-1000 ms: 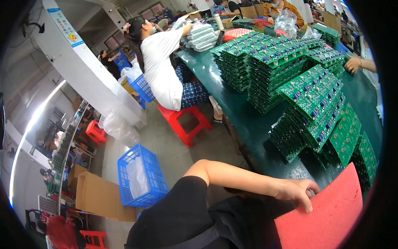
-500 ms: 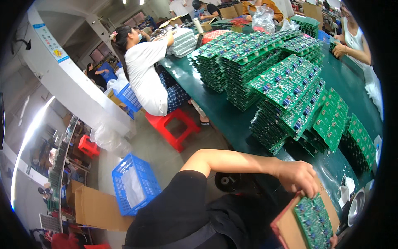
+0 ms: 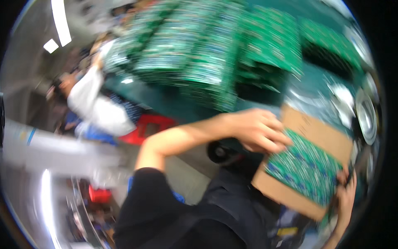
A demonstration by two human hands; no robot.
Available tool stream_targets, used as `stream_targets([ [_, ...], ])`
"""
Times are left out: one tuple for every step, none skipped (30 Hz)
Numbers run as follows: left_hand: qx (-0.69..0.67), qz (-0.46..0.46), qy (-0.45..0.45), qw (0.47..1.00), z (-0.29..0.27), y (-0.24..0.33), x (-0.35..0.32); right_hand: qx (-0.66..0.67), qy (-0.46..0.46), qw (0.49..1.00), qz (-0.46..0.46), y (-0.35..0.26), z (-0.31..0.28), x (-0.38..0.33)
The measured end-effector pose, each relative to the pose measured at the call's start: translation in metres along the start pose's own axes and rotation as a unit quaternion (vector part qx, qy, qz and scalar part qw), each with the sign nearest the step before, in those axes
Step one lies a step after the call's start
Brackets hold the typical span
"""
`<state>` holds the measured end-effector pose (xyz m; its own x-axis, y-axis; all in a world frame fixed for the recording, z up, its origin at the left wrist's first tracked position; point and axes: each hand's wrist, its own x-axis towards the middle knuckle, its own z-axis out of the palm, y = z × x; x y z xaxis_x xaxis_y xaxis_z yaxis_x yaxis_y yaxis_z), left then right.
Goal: The person solders electronic components onto printed circuit boards using a soldering iron and solder wire.
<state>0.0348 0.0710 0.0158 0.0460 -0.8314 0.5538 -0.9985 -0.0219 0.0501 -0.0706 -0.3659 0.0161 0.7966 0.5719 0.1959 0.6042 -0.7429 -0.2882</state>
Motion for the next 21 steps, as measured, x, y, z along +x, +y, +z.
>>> stream_targets([
  [0.003, -0.021, -0.034, 0.999, 0.001, 0.002, -0.001, -0.083, -0.009, 0.995, -0.054, 0.000, 0.000, 0.001],
  [0.004, -0.024, -0.034, 0.999, 0.001, 0.003, -0.001, -0.092, -0.021, 0.993, -0.072, -0.002, -0.002, 0.002],
  [-0.003, -0.029, -0.017, 0.999, 0.002, 0.003, 0.002, -0.070, -0.009, 0.995, -0.070, -0.004, -0.004, 0.004],
  [-0.002, -0.044, -0.027, 0.999, 0.001, 0.005, 0.004, -0.068, -0.015, 0.995, -0.072, -0.007, -0.012, 0.004],
  [-0.014, -0.062, -0.045, 0.997, -0.002, 0.008, 0.009, -0.057, -0.022, 0.997, -0.055, -0.012, -0.016, 0.005],
  [-0.014, -0.071, -0.059, 0.996, -0.003, 0.010, 0.014, -0.070, -0.040, 0.996, -0.034, -0.018, -0.024, 0.006],
  [-0.005, -0.087, -0.070, 0.994, -0.010, 0.013, 0.017, -0.051, -0.035, 0.998, -0.012, -0.027, -0.033, 0.009],
  [-0.018, -0.105, -0.012, 0.994, -0.011, 0.014, 0.022, 0.015, 0.036, 0.999, 0.000, -0.041, -0.035, 0.011],
  [-0.067, -0.174, 0.016, 0.982, -0.015, 0.017, 0.023, 0.065, 0.093, 0.993, 0.031, -0.053, -0.035, 0.017],
  [-0.137, -0.290, 0.080, 0.944, -0.019, 0.025, 0.024, 0.136, 0.139, 0.977, 0.092, -0.070, -0.037, 0.021],
  [-0.245, -0.372, 0.140, 0.884, -0.022, 0.029, 0.023, 0.209, 0.187, 0.948, 0.148, -0.090, -0.039, 0.023],
  [-0.315, -0.451, 0.168, 0.818, -0.020, 0.029, 0.022, 0.260, 0.224, 0.920, 0.190, -0.103, -0.036, 0.027],
  [-0.379, -0.492, 0.201, 0.758, -0.020, 0.028, 0.020, 0.264, 0.224, 0.918, 0.192, -0.119, -0.031, 0.033],
  [-0.403, -0.509, 0.199, 0.734, -0.019, 0.030, 0.018, 0.256, 0.258, 0.902, 0.233, -0.135, -0.024, 0.038],
  [-0.383, -0.506, 0.211, 0.743, -0.014, 0.031, 0.018, 0.247, 0.290, 0.883, 0.273, -0.147, -0.017, 0.044],
  [-0.363, -0.502, 0.214, 0.755, -0.009, 0.032, 0.018, 0.266, 0.298, 0.878, 0.264, -0.154, -0.009, 0.050],
  [-0.342, -0.497, 0.221, 0.766, -0.004, 0.033, 0.018, 0.282, 0.304, 0.873, 0.255, -0.162, 0.000, 0.057],
  [-0.300, -0.500, 0.232, 0.779, 0.000, 0.035, 0.019, 0.294, 0.314, 0.864, 0.262, -0.170, 0.009, 0.064],
  [-0.231, -0.503, 0.211, 0.806, 0.003, 0.037, 0.021, 0.288, 0.324, 0.871, 0.232, -0.174, 0.017, 0.070],
  [-0.197, -0.502, 0.181, 0.822, 0.005, 0.039, 0.022, 0.324, 0.319, 0.860, 0.230, -0.178, 0.024, 0.076],
  [-0.162, -0.505, 0.161, 0.833, 0.007, 0.041, 0.022, 0.327, 0.303, 0.870, 0.212, -0.181, 0.028, 0.080],
])
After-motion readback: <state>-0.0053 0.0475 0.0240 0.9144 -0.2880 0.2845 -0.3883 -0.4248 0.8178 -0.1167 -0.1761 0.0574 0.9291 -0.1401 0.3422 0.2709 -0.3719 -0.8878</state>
